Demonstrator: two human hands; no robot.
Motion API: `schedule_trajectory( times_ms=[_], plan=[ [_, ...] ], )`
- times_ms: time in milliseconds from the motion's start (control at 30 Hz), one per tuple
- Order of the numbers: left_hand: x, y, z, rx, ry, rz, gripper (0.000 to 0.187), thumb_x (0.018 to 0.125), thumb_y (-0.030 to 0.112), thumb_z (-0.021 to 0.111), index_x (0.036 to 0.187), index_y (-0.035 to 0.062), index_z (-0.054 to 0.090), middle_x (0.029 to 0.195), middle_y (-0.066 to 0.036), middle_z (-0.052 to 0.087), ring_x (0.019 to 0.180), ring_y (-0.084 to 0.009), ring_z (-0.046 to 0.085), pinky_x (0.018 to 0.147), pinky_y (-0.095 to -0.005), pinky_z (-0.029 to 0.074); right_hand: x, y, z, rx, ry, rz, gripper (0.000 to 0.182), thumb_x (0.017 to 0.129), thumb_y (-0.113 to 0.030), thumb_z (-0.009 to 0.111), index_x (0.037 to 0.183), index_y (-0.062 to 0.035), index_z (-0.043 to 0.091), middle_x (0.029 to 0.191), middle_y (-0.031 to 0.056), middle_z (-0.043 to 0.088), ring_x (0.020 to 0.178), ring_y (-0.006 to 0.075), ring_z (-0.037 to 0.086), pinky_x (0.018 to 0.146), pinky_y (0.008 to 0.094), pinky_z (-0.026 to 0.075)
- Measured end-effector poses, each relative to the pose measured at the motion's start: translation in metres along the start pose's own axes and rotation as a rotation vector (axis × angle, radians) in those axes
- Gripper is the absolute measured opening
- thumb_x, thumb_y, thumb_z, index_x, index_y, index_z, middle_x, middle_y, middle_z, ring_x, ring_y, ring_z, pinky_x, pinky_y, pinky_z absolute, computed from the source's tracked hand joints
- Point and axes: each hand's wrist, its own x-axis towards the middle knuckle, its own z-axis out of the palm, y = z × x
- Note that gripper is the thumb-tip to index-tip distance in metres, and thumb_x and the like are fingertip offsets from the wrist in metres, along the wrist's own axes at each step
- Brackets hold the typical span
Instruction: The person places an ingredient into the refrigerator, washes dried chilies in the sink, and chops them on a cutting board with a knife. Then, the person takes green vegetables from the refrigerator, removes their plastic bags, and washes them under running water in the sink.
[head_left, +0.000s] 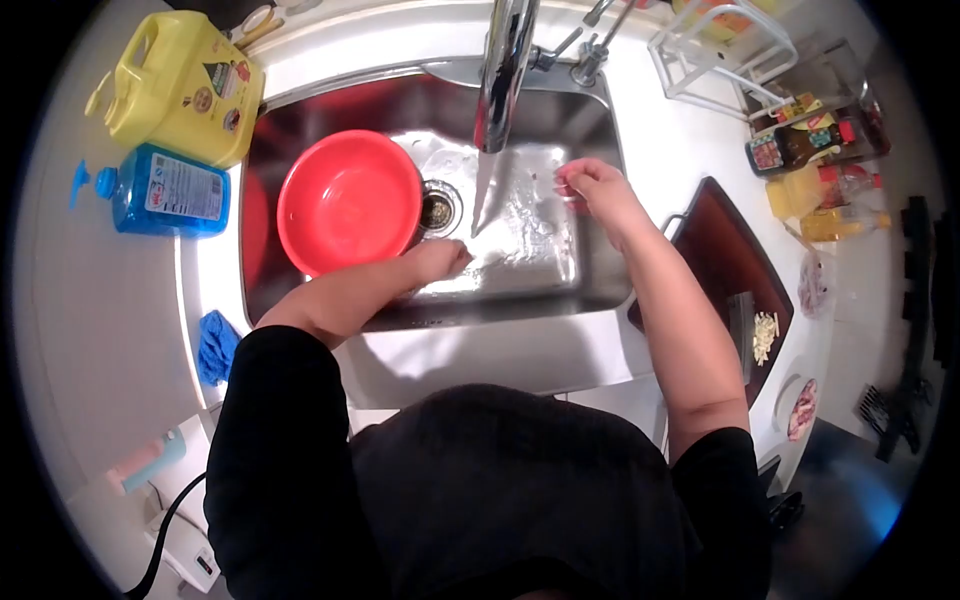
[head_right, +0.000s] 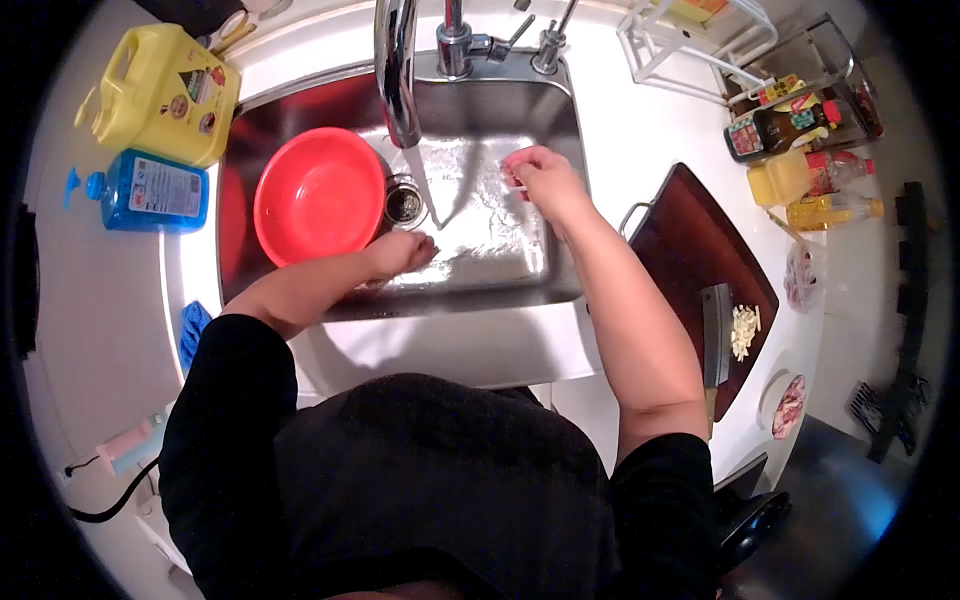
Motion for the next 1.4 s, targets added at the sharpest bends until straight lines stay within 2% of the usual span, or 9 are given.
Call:
schedule_trajectory(
  times_ms=[200, 400, 600, 700, 800, 967, 1100, 1233, 1400],
  plan=[
    [-0.033, 0.023, -0.092, -0.749, 0.278, -0.273, 0.028, 0.088, 0.032, 0.05, 0.086, 0.0041, 0.053, 0.059, -0.001, 0.046, 0.048, -0.0092, 0.043, 0.04, -0.0239, 0.034, -0.004, 0.031, 0.08, -0.669, -0.795, 0.149, 0.016, 0.078, -0.016, 0.052, 0.078, -0.0047, 0.063, 0.074, 0.0086, 0.062, 0.069, 0.0181, 0.06, 0.058, 0.0328, 0.049],
    [-0.11, 0.032, -0.14, -1.029, 0.412, -0.34, 0.024, 0.088, 0.03, 0.05, 0.08, 0.0085, 0.051, 0.058, 0.004, 0.041, 0.048, -0.0054, 0.036, 0.041, -0.0206, 0.03, 0.042, 0.094, 0.198, -1.177, -1.003, -0.59, 0.023, 0.076, -0.018, 0.05, 0.094, -0.0082, 0.061, 0.09, 0.0123, 0.061, 0.084, 0.0321, 0.057, 0.076, 0.0379, 0.046],
    [-0.141, 0.03, -0.136, -1.243, 0.453, -0.268, 0.023, 0.089, 0.029, 0.049, 0.077, 0.0091, 0.051, 0.057, 0.005, 0.04, 0.047, -0.0044, 0.033, 0.041, -0.02, 0.027, 0.06, 0.144, 0.261, -1.204, -0.811, -0.7, 0.025, 0.076, -0.022, 0.049, 0.095, -0.0086, 0.06, 0.102, 0.0129, 0.058, 0.093, 0.0292, 0.056, 0.079, 0.0391, 0.046],
    [-0.145, 0.034, -0.133, -1.258, 0.432, -0.281, 0.023, 0.089, 0.029, 0.049, 0.077, 0.0092, 0.05, 0.057, 0.005, 0.04, 0.047, -0.0044, 0.034, 0.041, -0.0198, 0.028, 0.076, 0.14, 0.25, -1.549, -1.219, -0.815, 0.024, 0.077, -0.026, 0.05, 0.088, -0.007, 0.06, 0.096, 0.0134, 0.06, 0.09, 0.0302, 0.058, 0.075, 0.0397, 0.047],
    [-0.141, 0.031, -0.13, -1.38, 0.46, -0.262, 0.023, 0.09, 0.028, 0.047, 0.076, 0.0096, 0.05, 0.058, 0.005, 0.04, 0.048, -0.0046, 0.035, 0.04, -0.0173, 0.027, 0.061, 0.124, 0.211, -1.347, -0.945, -0.592, 0.02, 0.078, -0.023, 0.051, 0.077, -0.0045, 0.058, 0.083, 0.013, 0.06, 0.081, 0.0281, 0.06, 0.069, 0.0389, 0.049],
    [-0.081, 0.014, -0.094, -1.963, 0.353, -0.316, 0.024, 0.092, 0.031, 0.042, 0.077, 0.0122, 0.047, 0.06, 0.004, 0.042, 0.05, -0.0046, 0.037, 0.036, -0.016, 0.024, 0.048, 0.075, 0.134, 1.086, -0.173, 0.535, 0.006, 0.081, -0.003, 0.052, 0.084, -0.0076, 0.054, 0.077, 0.0056, 0.051, 0.071, 0.0178, 0.055, 0.066, 0.0286, 0.05],
    [-0.008, 0.04, -0.052, -1.844, 0.187, 0.017, 0.017, 0.09, 0.025, 0.045, 0.092, 0.011, 0.054, 0.063, 0.0, 0.051, 0.048, -0.0083, 0.044, 0.035, -0.0163, 0.032, 0.029, 0.035, 0.098, 0.861, -0.591, 0.215, 0.016, 0.081, -0.005, 0.054, 0.097, -0.0034, 0.053, 0.081, 0.0094, 0.058, 0.075, 0.0191, 0.059, 0.069, 0.0309, 0.051],
    [0.038, 0.082, -0.053, -2.036, 0.122, -0.121, 0.014, 0.089, 0.026, 0.047, 0.09, 0.0132, 0.053, 0.063, 0.001, 0.049, 0.048, -0.0067, 0.041, 0.034, -0.0167, 0.029, 0.024, -0.022, 0.053, -0.585, -0.162, -0.291, 0.012, 0.078, -0.005, 0.058, 0.09, -0.0029, 0.059, 0.079, 0.008, 0.062, 0.069, 0.015, 0.058, 0.063, 0.0261, 0.047],
    [0.002, 0.116, -0.091, -1.903, 0.044, -0.124, 0.02, 0.089, 0.032, 0.048, 0.082, 0.0127, 0.049, 0.06, 0.004, 0.041, 0.048, -0.0053, 0.035, 0.035, -0.015, 0.021, 0.104, -0.072, -0.006, -0.043, 0.282, -0.263, 0.009, 0.077, -0.008, 0.061, 0.084, -0.0029, 0.06, 0.078, 0.0044, 0.062, 0.072, 0.0124, 0.056, 0.066, 0.0246, 0.044]
  ],
)
